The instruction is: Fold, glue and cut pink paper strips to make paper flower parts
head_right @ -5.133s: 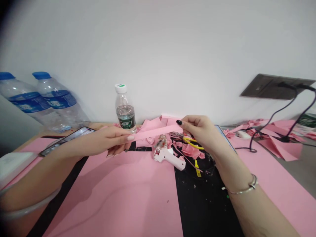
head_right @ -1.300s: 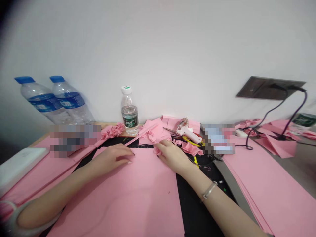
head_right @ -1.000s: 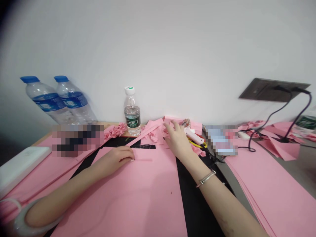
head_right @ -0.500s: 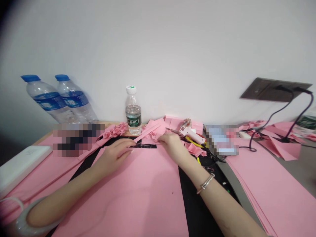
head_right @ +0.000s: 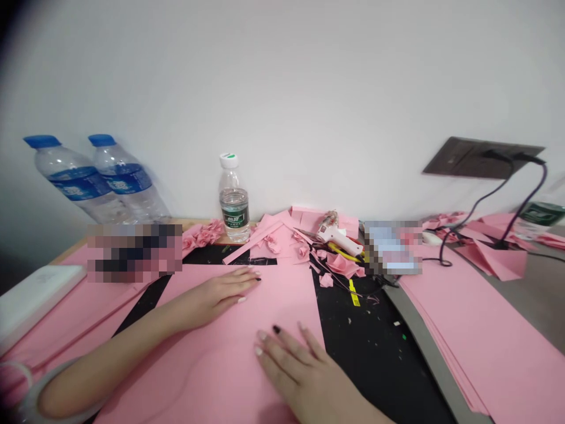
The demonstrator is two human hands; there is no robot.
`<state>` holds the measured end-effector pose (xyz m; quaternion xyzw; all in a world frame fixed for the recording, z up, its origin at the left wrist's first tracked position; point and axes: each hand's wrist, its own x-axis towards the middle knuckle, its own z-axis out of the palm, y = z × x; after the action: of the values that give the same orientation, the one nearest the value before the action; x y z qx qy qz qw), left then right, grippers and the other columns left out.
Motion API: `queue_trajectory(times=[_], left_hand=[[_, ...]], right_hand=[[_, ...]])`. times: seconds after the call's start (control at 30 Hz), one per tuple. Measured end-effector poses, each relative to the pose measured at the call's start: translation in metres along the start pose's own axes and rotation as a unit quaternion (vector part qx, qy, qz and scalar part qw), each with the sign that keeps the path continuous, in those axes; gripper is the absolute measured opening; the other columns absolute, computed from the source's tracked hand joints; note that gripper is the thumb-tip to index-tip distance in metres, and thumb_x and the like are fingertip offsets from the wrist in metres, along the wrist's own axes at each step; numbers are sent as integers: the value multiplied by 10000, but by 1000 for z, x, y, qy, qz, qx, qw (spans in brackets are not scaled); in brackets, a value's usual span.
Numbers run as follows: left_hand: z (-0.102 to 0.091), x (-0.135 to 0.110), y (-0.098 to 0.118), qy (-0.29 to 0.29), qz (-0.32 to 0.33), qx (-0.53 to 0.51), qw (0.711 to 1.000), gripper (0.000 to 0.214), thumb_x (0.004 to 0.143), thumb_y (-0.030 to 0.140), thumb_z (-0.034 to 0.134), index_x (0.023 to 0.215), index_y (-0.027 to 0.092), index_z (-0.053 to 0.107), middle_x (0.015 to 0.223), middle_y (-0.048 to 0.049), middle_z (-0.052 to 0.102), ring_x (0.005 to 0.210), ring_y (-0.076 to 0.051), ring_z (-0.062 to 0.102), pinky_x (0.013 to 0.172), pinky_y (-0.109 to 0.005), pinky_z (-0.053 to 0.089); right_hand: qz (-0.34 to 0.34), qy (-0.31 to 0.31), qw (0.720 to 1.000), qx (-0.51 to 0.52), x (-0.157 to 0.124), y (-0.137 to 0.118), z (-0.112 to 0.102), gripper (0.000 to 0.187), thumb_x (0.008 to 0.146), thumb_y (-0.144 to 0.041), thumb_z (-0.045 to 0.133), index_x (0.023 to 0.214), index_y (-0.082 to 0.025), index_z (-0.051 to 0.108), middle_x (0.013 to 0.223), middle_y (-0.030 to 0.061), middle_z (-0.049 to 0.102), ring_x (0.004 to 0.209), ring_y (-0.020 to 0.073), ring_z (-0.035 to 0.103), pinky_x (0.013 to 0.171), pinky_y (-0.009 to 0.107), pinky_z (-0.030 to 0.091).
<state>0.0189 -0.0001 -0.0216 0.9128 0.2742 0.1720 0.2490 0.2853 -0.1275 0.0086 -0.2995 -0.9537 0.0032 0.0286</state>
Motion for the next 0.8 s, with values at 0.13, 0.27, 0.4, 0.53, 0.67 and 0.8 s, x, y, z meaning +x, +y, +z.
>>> queue_trajectory(times=[0.13, 0.27, 0.4, 0.53, 0.67, 0.8], left_hand=[[0, 0, 0, -26, -14, 23, 999, 486, 941, 81, 406, 1407, 188, 494, 1495, -68, 453, 1418, -212, 352, 1185, -426, 298], [0, -1, 10, -30, 37, 59, 997, 444, 983, 155, 408, 1414, 228, 486, 1489, -51, 466, 1431, -221, 328, 1200, -449, 258], [5, -3, 17, -54, 55, 144, 987, 458, 994, 323, 458, 1450, 290, 430, 1515, -18, 427, 1451, -274, 277, 1197, -527, 202], [7, -3, 12, 27, -54, 249, 967, 529, 990, 408, 444, 1457, 162, 420, 1514, -118, 419, 1447, -330, 273, 1170, -597, 173], [0, -1, 9, 68, -100, 290, 949, 492, 986, 354, 454, 1427, 135, 459, 1536, -128, 383, 1448, -343, 261, 1160, -599, 182], [-7, -2, 10, 37, -84, 236, 967, 628, 923, 468, 541, 1467, 188, 400, 1552, -108, 360, 1461, -356, 215, 1154, -614, 181]], right_hand=[[272, 51, 954, -119, -40, 21, 23, 592, 907, -426, 503, 1343, -29, 561, 1360, 241, 545, 1205, 410, 573, 903, 549, 551], [330, 95, 937, -64, -41, 31, 6, 526, 926, -360, 454, 1383, -115, 538, 1398, 171, 539, 1248, 356, 550, 967, 500, 539], [327, 105, 939, 29, -11, 31, -4, 534, 911, -290, 484, 1426, -149, 471, 1398, 162, 550, 1264, 320, 546, 986, 486, 527], [344, 120, 931, 33, 15, 52, 2, 494, 858, -227, 546, 1344, -136, 534, 1293, 196, 628, 1229, 356, 569, 953, 513, 525], [344, 105, 931, 59, 37, 76, 0, 396, 828, -199, 607, 1219, -130, 606, 1166, 184, 681, 1091, 342, 634, 919, 501, 513], [320, 47, 943, 77, 59, 92, -7, 526, 709, -241, 765, 1191, -119, 597, 1205, 197, 631, 1121, 358, 574, 937, 493, 454]])
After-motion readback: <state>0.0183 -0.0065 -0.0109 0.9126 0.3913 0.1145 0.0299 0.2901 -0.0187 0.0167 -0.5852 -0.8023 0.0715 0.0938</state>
